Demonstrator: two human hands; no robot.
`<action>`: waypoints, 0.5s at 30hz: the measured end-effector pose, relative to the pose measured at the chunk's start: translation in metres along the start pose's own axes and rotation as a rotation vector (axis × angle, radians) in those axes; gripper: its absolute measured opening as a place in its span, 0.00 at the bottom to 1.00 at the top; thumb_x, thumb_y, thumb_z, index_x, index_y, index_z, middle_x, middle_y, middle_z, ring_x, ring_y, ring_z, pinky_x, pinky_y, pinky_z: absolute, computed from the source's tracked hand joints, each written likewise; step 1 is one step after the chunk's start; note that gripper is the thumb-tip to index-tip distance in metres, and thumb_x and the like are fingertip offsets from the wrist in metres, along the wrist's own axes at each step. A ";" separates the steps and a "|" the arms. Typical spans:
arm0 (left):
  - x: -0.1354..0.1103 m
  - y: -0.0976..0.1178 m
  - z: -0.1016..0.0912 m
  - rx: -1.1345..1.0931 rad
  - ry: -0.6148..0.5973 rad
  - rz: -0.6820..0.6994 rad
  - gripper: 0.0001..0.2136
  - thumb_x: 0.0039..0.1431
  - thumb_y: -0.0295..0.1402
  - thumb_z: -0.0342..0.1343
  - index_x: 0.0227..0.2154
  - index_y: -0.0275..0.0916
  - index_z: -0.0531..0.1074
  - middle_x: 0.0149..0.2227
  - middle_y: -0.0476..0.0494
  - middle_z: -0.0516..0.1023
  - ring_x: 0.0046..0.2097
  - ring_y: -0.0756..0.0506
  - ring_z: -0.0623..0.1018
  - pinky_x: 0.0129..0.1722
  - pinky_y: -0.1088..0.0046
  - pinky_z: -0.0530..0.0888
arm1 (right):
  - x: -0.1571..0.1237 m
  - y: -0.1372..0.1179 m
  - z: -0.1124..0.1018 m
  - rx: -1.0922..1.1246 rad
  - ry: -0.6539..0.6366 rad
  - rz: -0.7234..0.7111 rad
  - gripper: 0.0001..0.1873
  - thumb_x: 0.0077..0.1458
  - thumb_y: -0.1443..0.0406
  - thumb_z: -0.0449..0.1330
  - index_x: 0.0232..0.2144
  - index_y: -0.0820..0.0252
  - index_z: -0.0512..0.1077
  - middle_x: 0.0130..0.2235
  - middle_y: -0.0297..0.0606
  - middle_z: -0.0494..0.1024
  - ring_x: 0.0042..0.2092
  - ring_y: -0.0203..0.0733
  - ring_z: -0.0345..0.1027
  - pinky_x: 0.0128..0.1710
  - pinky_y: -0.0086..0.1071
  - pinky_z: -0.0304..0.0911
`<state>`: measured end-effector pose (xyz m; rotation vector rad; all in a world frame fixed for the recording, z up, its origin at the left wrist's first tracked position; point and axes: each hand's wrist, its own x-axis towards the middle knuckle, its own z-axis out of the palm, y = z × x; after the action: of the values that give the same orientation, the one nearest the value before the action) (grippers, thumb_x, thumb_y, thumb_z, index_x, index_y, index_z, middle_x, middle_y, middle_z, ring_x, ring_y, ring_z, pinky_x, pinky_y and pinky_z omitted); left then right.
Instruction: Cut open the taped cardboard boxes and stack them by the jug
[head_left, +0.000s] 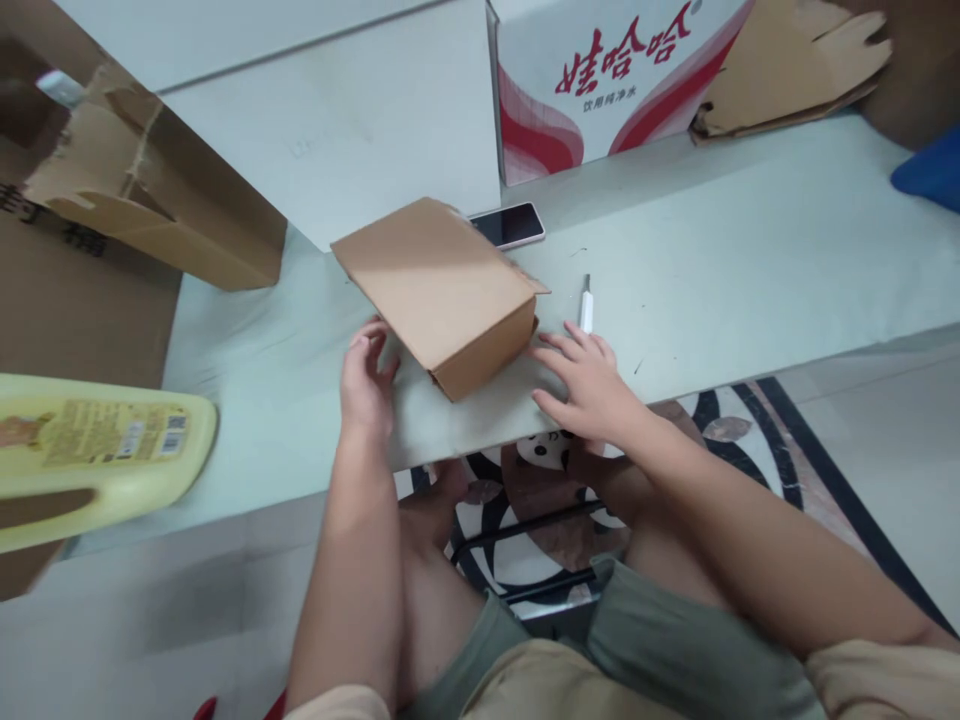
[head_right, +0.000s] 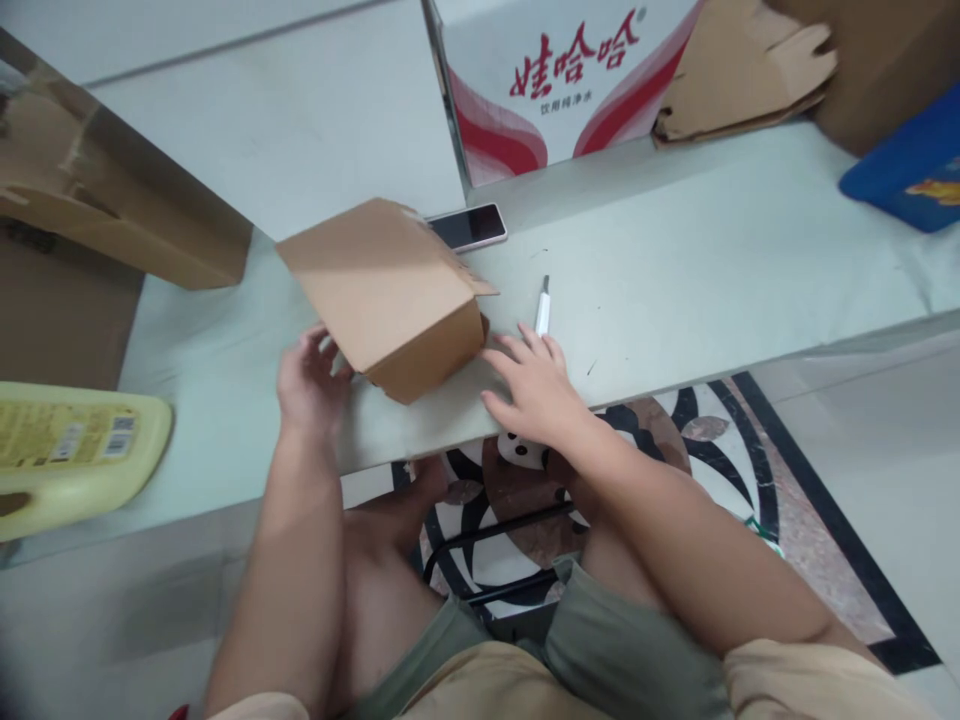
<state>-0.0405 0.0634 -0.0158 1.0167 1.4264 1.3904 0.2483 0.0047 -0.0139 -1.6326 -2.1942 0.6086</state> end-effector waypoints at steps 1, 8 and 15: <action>-0.002 0.002 0.002 -0.071 0.015 -0.058 0.17 0.54 0.53 0.54 0.35 0.45 0.74 0.59 0.41 0.76 0.64 0.35 0.71 0.45 0.63 0.76 | 0.002 0.000 0.001 0.019 0.012 0.002 0.32 0.60 0.55 0.55 0.63 0.59 0.69 0.67 0.51 0.69 0.74 0.72 0.49 0.69 0.71 0.47; -0.010 0.029 0.012 -0.346 0.078 -0.107 0.15 0.52 0.50 0.52 0.28 0.45 0.72 0.34 0.42 0.78 0.45 0.40 0.79 0.45 0.61 0.77 | 0.022 0.014 0.010 0.145 0.179 0.005 0.40 0.58 0.54 0.55 0.68 0.67 0.58 0.69 0.59 0.65 0.71 0.65 0.57 0.69 0.63 0.54; -0.020 0.033 0.025 -0.273 0.095 0.272 0.17 0.57 0.50 0.47 0.28 0.44 0.73 0.36 0.44 0.82 0.52 0.37 0.80 0.59 0.56 0.72 | 0.036 0.008 0.009 0.258 0.271 -0.040 0.30 0.55 0.56 0.56 0.58 0.60 0.64 0.59 0.57 0.73 0.62 0.62 0.66 0.63 0.59 0.62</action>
<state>-0.0119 0.0527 0.0187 1.0024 1.1532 1.7972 0.2396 0.0398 -0.0254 -1.4413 -1.8657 0.5919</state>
